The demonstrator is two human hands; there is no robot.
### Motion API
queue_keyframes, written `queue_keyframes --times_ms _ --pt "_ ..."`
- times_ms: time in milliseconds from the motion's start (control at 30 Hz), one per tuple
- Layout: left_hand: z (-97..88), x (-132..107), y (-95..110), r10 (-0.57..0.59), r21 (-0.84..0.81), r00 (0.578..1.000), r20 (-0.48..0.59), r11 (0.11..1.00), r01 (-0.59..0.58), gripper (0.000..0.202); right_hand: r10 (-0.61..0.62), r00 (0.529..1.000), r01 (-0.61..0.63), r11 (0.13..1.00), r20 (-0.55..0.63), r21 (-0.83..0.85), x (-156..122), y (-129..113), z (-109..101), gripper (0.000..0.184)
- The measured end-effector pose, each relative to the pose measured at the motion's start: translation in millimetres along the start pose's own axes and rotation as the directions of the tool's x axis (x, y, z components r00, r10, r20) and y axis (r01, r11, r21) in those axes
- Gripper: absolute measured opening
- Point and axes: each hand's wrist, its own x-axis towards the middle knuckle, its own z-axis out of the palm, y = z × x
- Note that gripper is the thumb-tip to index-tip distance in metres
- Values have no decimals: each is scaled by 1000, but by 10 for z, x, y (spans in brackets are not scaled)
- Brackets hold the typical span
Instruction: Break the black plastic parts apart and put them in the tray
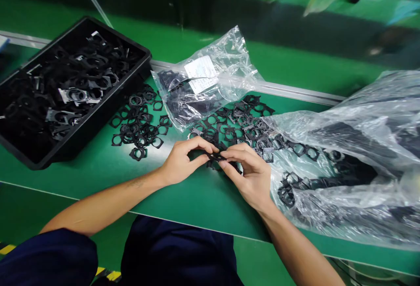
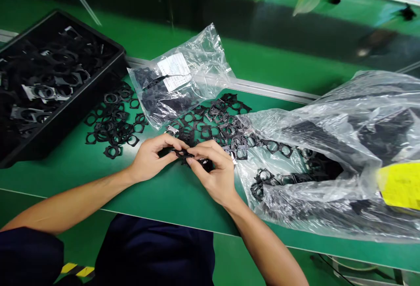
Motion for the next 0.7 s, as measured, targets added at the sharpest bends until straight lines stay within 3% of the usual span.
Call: queue_keyframes --times_ms 267,467,567,700 --pt "-4 -2 7 95 119 995 -7 989 -93 9 -105 994 106 991 22 -82 -15 15 -9 12" --pt "-22 11 29 307 219 952 0 929 -299 6 -201 980 200 972 -2 -124 16 24 -19 14" --pt "-30 9 25 361 242 933 0 905 -350 6 -192 981 191 973 4 -127 18 23 -15 13" --pt "-30 -1 22 359 228 932 41 905 -359 13 -80 997 79 991 -6 -110 8 21 -12 8"
